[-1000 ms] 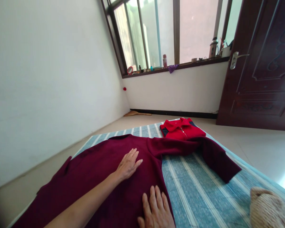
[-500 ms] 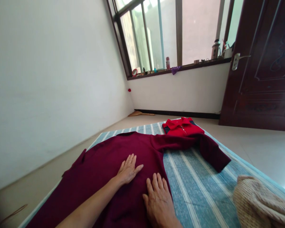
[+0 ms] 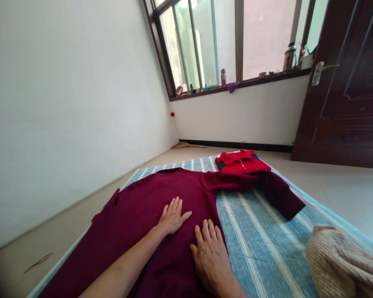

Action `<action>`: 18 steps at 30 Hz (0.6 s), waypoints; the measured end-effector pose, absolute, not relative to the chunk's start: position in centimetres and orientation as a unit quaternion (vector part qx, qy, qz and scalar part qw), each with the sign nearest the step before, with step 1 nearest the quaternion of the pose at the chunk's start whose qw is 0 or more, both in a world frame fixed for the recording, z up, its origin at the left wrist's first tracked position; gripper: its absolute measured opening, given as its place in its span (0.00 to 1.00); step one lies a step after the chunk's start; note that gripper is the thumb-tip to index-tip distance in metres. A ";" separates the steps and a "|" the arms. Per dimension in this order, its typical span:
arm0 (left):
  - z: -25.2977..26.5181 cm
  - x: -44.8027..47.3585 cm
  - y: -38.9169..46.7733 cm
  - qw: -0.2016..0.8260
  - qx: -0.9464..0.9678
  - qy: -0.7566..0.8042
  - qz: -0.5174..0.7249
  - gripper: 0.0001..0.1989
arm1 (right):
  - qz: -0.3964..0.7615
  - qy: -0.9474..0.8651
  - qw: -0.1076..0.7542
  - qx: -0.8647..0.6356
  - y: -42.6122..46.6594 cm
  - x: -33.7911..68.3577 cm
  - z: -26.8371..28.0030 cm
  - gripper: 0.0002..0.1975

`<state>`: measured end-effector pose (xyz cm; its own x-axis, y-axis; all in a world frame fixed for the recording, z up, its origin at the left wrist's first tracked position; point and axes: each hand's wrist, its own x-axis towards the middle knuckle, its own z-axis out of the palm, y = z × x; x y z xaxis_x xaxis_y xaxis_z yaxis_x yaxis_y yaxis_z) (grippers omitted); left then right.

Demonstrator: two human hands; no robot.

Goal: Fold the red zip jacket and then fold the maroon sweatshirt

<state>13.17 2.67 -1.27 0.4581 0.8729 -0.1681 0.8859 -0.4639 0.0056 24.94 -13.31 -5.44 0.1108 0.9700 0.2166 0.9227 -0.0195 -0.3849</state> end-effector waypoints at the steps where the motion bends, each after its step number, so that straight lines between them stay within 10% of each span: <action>1: -1.3 13.2 2.7 0.045 0.853 0.515 -0.068 0.45 | 0.054 -0.665 0.217 -0.712 -13.3 24.9 -5.4 0.26; 18: -2.0 13.3 3.0 0.040 0.853 0.519 -0.048 0.45 | 0.077 -0.655 0.216 -0.720 -13.4 25.2 -4.8 0.26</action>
